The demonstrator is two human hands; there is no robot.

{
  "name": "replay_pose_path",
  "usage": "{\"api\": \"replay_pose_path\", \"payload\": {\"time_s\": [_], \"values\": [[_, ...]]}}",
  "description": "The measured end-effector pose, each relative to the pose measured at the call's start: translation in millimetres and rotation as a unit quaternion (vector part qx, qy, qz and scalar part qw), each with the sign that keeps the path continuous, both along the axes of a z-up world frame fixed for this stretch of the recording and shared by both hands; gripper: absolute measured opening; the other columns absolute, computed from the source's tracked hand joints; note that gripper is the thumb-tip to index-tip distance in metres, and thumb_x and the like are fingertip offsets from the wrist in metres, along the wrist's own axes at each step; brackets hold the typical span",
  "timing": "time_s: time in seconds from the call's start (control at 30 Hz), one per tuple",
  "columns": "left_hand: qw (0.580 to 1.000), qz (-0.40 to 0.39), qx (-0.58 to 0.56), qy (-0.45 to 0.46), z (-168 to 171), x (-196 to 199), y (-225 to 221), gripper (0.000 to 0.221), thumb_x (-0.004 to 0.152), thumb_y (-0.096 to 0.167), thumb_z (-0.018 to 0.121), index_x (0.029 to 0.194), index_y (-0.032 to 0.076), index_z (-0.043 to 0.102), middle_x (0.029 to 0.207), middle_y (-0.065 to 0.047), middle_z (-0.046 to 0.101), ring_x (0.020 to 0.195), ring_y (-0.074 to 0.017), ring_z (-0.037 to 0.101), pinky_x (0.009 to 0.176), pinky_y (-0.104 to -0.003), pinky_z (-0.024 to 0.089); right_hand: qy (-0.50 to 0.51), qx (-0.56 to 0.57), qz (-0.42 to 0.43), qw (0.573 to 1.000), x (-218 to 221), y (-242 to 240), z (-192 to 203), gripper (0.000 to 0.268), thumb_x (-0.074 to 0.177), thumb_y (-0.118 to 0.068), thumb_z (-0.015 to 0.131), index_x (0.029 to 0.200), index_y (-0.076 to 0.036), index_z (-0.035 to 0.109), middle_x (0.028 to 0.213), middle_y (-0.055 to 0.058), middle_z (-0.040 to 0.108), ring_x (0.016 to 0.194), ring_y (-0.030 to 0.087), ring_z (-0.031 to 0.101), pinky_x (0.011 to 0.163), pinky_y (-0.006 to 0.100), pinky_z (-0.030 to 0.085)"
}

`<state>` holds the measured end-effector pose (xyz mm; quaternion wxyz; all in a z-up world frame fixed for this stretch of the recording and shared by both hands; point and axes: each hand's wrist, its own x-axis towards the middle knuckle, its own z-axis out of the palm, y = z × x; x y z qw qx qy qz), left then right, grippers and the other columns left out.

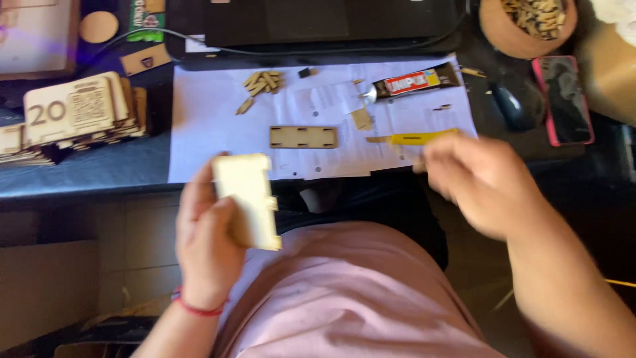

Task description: Applying glue to the edges of laser-cut wooden components and assembling them into a small structure.

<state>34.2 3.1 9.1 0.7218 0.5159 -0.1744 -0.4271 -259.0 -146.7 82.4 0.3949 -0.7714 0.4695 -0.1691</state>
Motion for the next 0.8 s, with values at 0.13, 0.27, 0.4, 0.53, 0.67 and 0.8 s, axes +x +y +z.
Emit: {"api": "replay_pose_path", "payload": {"time_s": [0.13,0.27,0.4,0.53,0.67,0.8], "values": [[1.000,0.006,0.007,-0.014,14,12,5,0.065,0.075,0.003,0.042,0.139,0.006,0.052,0.107,-0.014,0.061,0.088,-0.0180,0.058,0.070,-0.023,0.045,0.138,-0.132,0.016,0.982,7,-54,-12,0.010,0.098,-0.017,0.060,0.097,-0.009,0.067,0.087,0.001,0.069,0.077,0.017,0.059,0.074,0.033,0.042],[0.997,-0.033,0.004,-0.063,7,18,5,0.063,0.084,0.006,0.050,0.146,0.010,0.045,0.094,-0.008,0.057,0.084,-0.0099,0.051,0.074,-0.022,0.039,0.097,-0.237,0.111,0.960,11,-86,-48,0.006,0.096,-0.008,0.066,0.096,-0.003,0.069,0.093,0.010,0.067,0.088,0.027,0.062,0.081,0.038,0.046],[0.994,-0.088,-0.050,-0.037,5,13,-3,0.068,0.088,0.006,0.060,0.151,0.007,0.034,0.121,-0.020,0.064,0.106,-0.0206,0.061,0.090,-0.033,0.051,0.037,-0.287,0.133,0.948,29,-92,-67,0.003,0.096,-0.002,0.069,0.098,-0.001,0.069,0.094,0.015,0.068,0.089,0.030,0.065,0.082,0.039,0.048],[0.987,-0.139,-0.078,-0.015,0,12,-13,0.067,0.091,0.008,0.063,0.151,0.005,0.033,0.124,-0.019,0.065,0.102,-0.0183,0.064,0.088,-0.031,0.052,0.040,-0.335,0.153,0.929,35,-92,-71,0.003,0.096,0.001,0.071,0.098,0.002,0.072,0.096,0.016,0.072,0.089,0.031,0.067,0.083,0.041,0.051],[0.984,-0.159,-0.079,0.003,-4,12,-21,0.066,0.091,0.008,0.069,0.150,0.003,0.038,0.089,-0.006,0.070,0.078,-0.0095,0.062,0.066,-0.026,0.053,0.080,-0.412,0.171,0.891,34,-91,-73,0.010,0.090,0.003,0.082,0.093,-0.007,0.080,0.092,0.006,0.077,0.088,0.023,0.074,0.081,0.041,0.056],[0.987,-0.147,-0.069,-0.016,-3,11,-27,0.059,0.089,0.012,0.071,0.142,-0.004,0.049,0.095,-0.008,0.073,0.080,-0.0092,0.064,0.072,-0.026,0.057,0.098,-0.452,0.174,0.869,33,-93,-73,0.011,0.090,-0.006,0.086,0.099,-0.009,0.081,0.093,0.002,0.077,0.087,0.022,0.074,0.077,0.037,0.052]]}}
